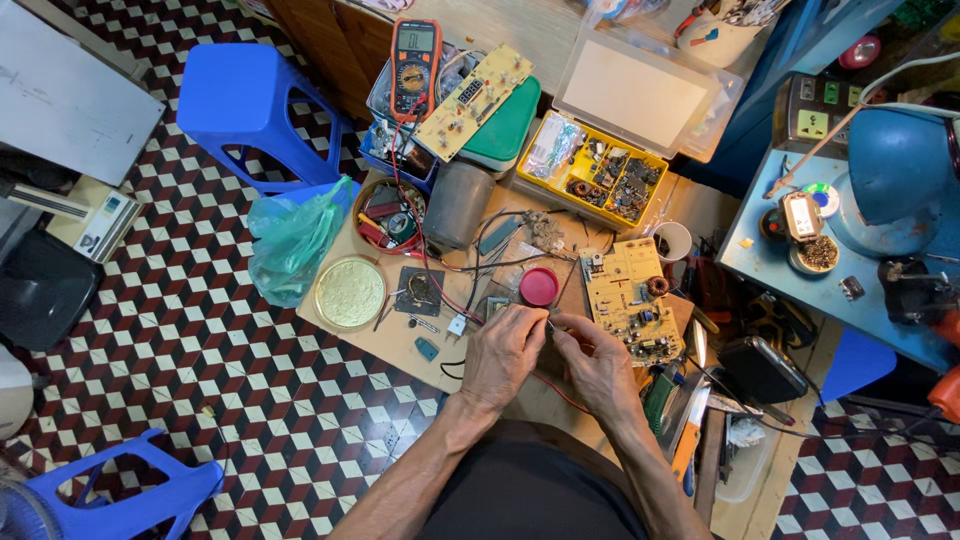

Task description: The person uses a multimeter to test a small electronic component and a circuit board. They connect the multimeter probes to the component and board, observe the readings, and adjust the multimeter dial. The person handles the component and board repeatedly while checking continuity or voltage.

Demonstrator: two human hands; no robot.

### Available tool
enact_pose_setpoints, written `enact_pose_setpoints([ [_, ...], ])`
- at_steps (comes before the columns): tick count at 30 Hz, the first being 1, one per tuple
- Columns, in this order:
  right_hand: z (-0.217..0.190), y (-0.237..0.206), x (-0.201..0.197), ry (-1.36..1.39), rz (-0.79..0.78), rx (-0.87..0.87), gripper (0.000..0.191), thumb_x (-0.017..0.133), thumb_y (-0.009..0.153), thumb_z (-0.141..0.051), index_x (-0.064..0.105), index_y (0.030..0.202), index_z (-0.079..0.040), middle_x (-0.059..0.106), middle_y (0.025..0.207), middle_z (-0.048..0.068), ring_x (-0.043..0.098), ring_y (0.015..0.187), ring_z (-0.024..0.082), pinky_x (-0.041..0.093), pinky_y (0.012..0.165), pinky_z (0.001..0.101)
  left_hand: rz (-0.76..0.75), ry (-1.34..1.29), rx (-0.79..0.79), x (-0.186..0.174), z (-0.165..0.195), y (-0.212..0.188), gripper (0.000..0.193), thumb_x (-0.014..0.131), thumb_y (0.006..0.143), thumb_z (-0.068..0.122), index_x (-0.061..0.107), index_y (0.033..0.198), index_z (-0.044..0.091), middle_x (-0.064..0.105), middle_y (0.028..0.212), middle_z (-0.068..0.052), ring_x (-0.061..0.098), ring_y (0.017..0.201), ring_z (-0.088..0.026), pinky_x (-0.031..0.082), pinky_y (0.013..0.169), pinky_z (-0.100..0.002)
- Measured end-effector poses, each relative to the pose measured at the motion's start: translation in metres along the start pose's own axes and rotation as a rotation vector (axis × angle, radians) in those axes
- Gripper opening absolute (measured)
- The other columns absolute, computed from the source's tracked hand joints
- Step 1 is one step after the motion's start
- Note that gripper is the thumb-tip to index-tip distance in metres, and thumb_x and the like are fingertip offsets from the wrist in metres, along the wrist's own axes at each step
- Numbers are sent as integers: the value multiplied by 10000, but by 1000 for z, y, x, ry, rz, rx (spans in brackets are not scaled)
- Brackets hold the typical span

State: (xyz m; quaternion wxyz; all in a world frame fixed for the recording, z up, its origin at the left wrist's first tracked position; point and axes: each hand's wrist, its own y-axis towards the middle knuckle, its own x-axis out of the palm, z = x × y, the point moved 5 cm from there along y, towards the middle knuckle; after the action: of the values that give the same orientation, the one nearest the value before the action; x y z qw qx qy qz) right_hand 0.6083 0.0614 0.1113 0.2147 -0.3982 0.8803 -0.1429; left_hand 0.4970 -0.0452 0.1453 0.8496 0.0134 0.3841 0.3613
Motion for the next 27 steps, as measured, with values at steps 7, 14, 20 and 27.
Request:
enact_pose_setpoints([
  [7, 3, 3, 0, 22, -13, 33, 276, 638, 967, -189, 747, 1198, -85, 635, 740, -13, 518, 617, 61, 458, 538, 237, -12, 6, -12, 2, -4, 1, 142, 702, 939, 101, 676, 1073, 63, 715, 970, -74, 711, 907, -252, 581, 773, -368],
  [14, 0, 5, 0, -17, -43, -33, 266, 649, 960, -189, 740, 1188, -87, 635, 771, -8, 530, 647, 49, 480, 562, 224, -16, 3, 14, 0, -2, 1, 133, 695, 938, 101, 683, 1065, 65, 711, 982, -75, 710, 921, -253, 586, 791, -366],
  [20, 2, 6, -3, -56, -14, 6, 280, 634, 966, -208, 743, 1194, -88, 615, 713, -14, 503, 600, 61, 446, 531, 241, -29, -10, 13, 0, -1, 2, 136, 694, 938, 98, 681, 1069, 65, 699, 978, -81, 700, 916, -267, 578, 783, -381],
  [27, 0, 10, -8, -39, -145, 52, 314, 637, 966, -219, 744, 1228, -83, 614, 743, 13, 479, 593, 92, 422, 529, 281, -46, -56, -35, 1, -9, 7, 109, 702, 931, 108, 688, 1032, 70, 703, 932, -98, 705, 856, -304, 571, 729, -407],
])
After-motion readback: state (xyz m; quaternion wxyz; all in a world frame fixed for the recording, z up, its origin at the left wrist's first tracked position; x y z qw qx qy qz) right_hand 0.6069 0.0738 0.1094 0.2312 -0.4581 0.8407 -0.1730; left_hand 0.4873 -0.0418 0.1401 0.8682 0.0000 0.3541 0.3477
